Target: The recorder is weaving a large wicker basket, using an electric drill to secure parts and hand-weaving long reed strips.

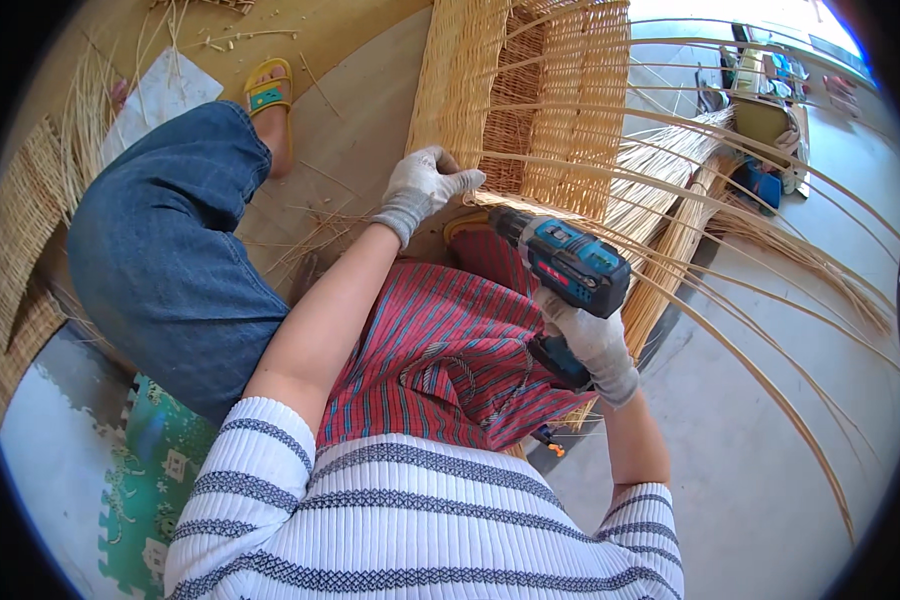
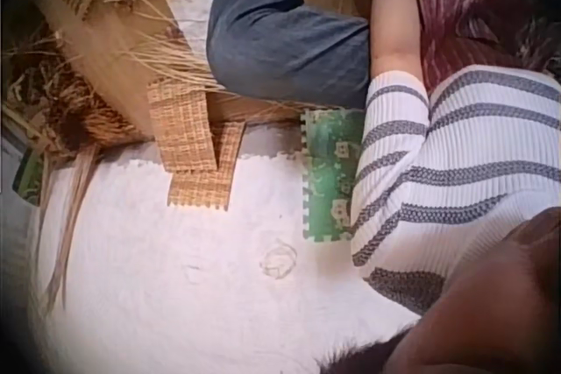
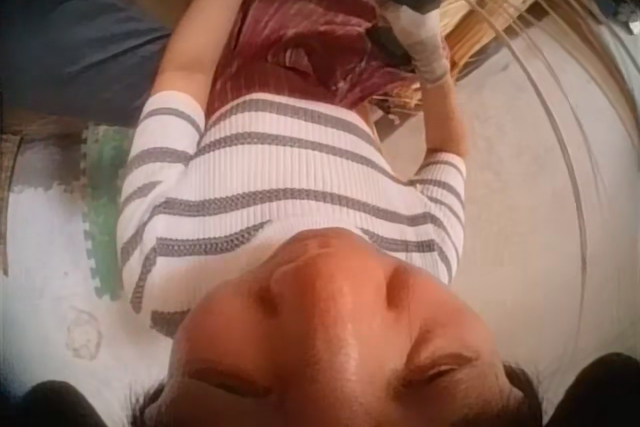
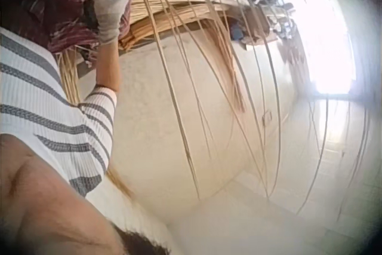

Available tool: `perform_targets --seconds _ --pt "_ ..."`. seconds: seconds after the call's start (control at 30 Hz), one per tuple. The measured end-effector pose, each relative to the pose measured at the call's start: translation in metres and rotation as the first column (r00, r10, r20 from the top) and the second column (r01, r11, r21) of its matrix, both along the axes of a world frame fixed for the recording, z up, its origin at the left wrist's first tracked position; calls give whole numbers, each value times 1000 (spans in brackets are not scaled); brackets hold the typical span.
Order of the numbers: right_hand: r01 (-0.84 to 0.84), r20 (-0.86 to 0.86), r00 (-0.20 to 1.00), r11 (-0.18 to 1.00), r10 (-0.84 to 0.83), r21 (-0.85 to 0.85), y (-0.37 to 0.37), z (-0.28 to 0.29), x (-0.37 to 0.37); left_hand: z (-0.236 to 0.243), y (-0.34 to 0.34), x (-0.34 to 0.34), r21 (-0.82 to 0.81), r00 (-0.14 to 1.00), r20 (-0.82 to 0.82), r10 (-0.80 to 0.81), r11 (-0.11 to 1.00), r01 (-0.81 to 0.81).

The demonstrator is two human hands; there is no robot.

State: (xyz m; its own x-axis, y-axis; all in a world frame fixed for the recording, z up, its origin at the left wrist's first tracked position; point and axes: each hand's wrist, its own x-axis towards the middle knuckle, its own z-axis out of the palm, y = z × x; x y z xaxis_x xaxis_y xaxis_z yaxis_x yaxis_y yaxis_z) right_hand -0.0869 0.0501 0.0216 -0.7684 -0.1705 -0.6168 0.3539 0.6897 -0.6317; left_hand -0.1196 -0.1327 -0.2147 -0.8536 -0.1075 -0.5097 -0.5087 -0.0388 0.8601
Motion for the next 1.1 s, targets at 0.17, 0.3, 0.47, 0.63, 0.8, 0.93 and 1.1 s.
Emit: perform_targets --seconds 0.17,0.3,0.47,0.63,0.8,0.93,1.1 --pt "-126 -77 988 986 135 107 -5 -1 -4 -5 -2 -2 52 999 41 -31 998 29" --pt "-199 -90 973 969 213 144 -11 1 -10 -11 -7 -4 88 998 55 -39 996 34" --pt "-330 -97 924 899 370 288 -18 -3 -18 -14 -7 -4 123 995 84 -57 991 46" --pt "-433 -330 798 860 505 270 -24 -4 -19 -13 -6 -5 95 992 105 -76 993 66" --pt "-255 -33 962 931 272 261 -29 3 -23 -8 -9 -5 80 990 113 -89 994 80" --pt "-323 -187 910 915 370 241 -32 3 -26 -6 -10 -6 74 988 124 -95 994 86" --pt "-247 -37 964 937 264 248 -31 2 -28 -6 -9 -6 88 983 145 -110 991 98"
